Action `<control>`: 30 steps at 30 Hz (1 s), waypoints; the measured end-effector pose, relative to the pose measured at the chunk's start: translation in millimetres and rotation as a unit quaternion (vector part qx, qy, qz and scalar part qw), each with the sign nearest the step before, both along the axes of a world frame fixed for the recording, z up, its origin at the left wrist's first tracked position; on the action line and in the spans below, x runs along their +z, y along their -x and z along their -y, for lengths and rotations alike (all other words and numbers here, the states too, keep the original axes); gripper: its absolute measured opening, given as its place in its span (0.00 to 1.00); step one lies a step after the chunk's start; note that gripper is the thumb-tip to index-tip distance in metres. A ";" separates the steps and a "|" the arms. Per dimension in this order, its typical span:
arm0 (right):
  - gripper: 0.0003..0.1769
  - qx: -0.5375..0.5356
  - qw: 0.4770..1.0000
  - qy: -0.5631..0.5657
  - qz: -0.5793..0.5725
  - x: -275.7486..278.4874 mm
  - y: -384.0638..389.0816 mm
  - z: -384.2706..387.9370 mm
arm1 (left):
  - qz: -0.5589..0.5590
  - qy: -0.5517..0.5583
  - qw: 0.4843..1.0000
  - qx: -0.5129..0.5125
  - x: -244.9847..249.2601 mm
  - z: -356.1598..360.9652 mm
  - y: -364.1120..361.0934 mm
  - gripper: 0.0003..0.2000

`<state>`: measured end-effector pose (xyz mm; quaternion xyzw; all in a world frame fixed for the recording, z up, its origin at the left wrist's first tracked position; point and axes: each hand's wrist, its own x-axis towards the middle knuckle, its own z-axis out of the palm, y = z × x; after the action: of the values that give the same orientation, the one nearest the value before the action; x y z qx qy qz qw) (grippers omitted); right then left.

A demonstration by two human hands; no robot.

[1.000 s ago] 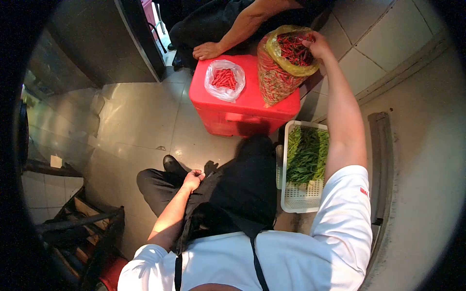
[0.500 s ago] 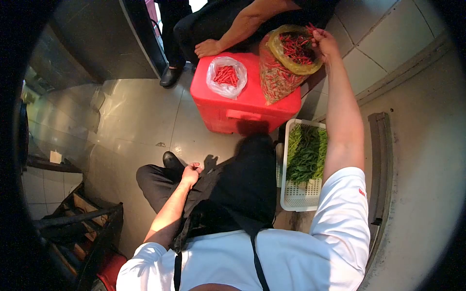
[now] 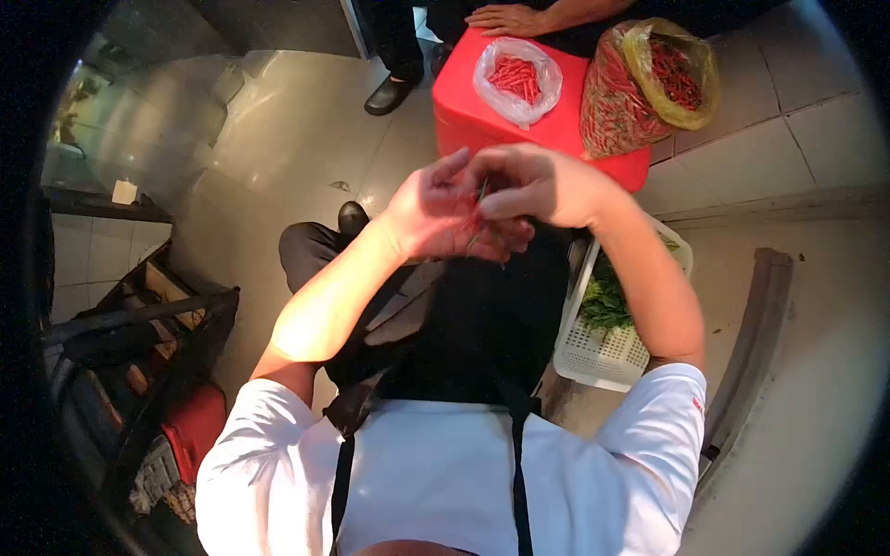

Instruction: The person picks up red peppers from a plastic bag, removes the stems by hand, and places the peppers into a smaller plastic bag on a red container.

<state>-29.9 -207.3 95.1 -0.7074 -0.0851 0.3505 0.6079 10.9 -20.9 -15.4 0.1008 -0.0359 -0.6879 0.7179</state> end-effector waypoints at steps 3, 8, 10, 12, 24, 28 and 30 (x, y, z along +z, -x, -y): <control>0.13 0.029 0.999 0.025 0.030 -29.0 0.3 -10.0 | 0.047 -0.039 0.998 0.033 9.0 -13.9 18.5 0.28; 0.14 0.047 0.960 0.184 0.207 -35.1 2.8 -28.4 | 0.010 -0.073 0.977 0.202 -4.1 -18.0 43.3 0.20; 0.15 0.034 0.945 0.215 0.245 -35.3 7.9 -38.2 | 0.015 -0.098 0.968 0.229 -13.1 -20.5 45.7 0.22; 0.16 0.033 0.931 0.228 0.284 -39.0 9.7 -40.8 | 0.012 -0.110 0.968 0.226 -19.4 -23.1 45.6 0.23; 0.21 0.080 0.917 0.251 0.302 -35.4 17.5 -38.8 | -0.019 -0.094 0.983 0.156 3.5 -32.2 40.6 0.28; 0.25 0.045 0.920 0.230 0.315 -29.0 20.8 -36.8 | -0.001 -0.079 0.982 0.173 9.7 -32.0 39.4 0.25; 0.27 0.017 0.916 0.218 0.335 -28.6 20.8 -35.7 | -0.026 -0.075 0.980 0.183 14.9 -30.1 40.1 0.24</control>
<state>-50.7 -171.7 66.5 -0.8967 -0.2177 0.1133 0.3683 -29.2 9.2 -0.5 0.1408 0.0535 -0.5480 0.8228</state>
